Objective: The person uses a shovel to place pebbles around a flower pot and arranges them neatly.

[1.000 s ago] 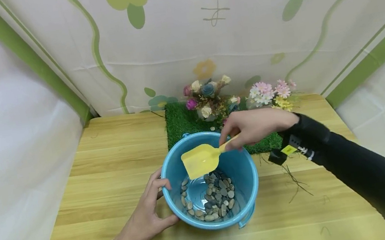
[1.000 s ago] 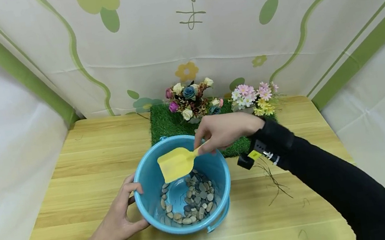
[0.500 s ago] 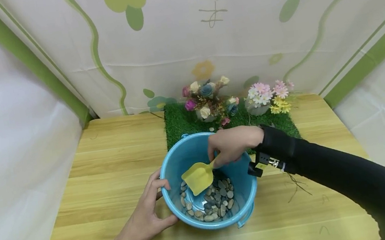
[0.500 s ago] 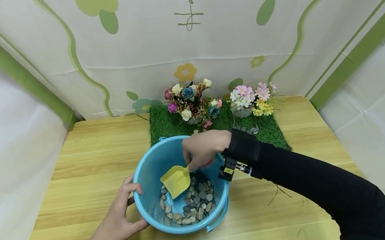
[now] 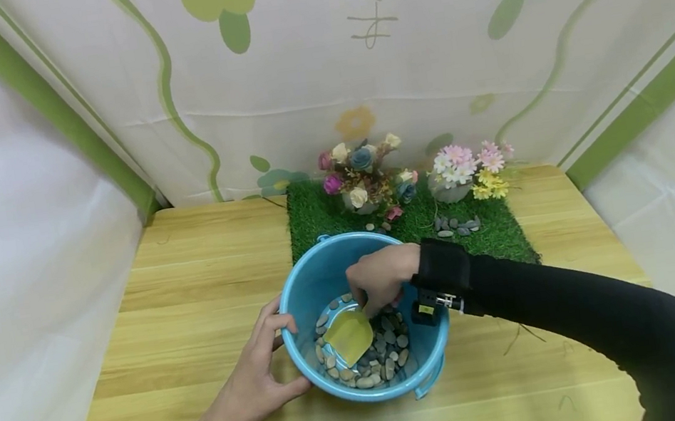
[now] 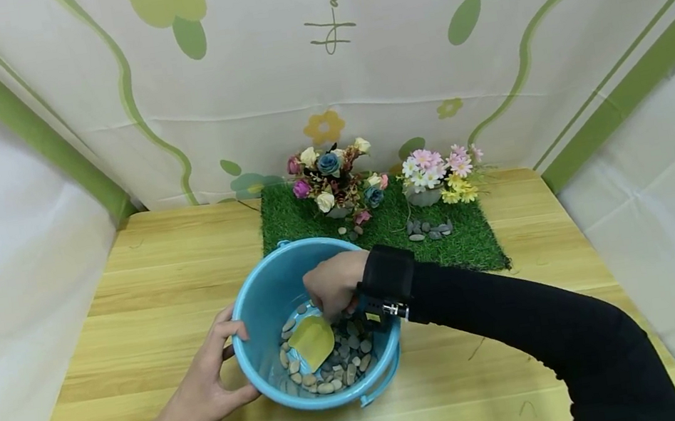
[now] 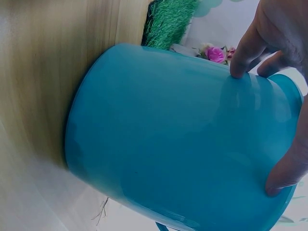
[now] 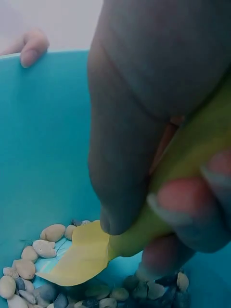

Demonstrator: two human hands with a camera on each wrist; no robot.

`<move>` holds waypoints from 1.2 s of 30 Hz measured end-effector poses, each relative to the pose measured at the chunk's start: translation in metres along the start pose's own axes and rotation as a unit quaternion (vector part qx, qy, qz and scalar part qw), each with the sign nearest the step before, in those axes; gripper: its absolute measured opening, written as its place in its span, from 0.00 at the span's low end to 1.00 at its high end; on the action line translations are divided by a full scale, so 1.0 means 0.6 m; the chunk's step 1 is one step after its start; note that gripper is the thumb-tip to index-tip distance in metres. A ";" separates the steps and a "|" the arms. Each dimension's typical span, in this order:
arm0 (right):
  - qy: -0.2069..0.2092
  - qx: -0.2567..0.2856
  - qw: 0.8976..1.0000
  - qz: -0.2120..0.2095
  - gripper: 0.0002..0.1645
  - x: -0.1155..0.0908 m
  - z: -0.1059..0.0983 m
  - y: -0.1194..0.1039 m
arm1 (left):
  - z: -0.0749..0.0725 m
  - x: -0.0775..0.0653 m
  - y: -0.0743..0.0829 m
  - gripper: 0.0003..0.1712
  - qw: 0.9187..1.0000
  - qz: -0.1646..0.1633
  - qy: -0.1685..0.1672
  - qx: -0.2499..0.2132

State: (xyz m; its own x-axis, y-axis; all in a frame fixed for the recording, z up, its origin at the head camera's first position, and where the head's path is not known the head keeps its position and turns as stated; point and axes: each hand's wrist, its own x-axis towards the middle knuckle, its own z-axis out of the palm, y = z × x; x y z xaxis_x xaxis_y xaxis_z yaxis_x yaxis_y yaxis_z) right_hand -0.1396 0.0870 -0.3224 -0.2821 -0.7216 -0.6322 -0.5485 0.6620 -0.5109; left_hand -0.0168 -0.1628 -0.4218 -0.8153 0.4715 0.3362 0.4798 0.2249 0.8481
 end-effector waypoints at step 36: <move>-0.029 -0.009 0.999 -0.035 0.23 0.018 0.008 0.016 | 0.002 0.000 0.000 0.38 1.000 0.003 0.004 0.008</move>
State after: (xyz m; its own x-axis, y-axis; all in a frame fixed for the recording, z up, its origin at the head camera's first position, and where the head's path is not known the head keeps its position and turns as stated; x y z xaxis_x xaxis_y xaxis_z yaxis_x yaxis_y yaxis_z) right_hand -0.1440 0.0867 -0.3368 -0.1970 -0.7535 -0.6272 -0.5794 0.6055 -0.5455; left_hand -0.0165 -0.1616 -0.4221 -0.8145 0.4664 0.3451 0.4906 0.2359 0.8389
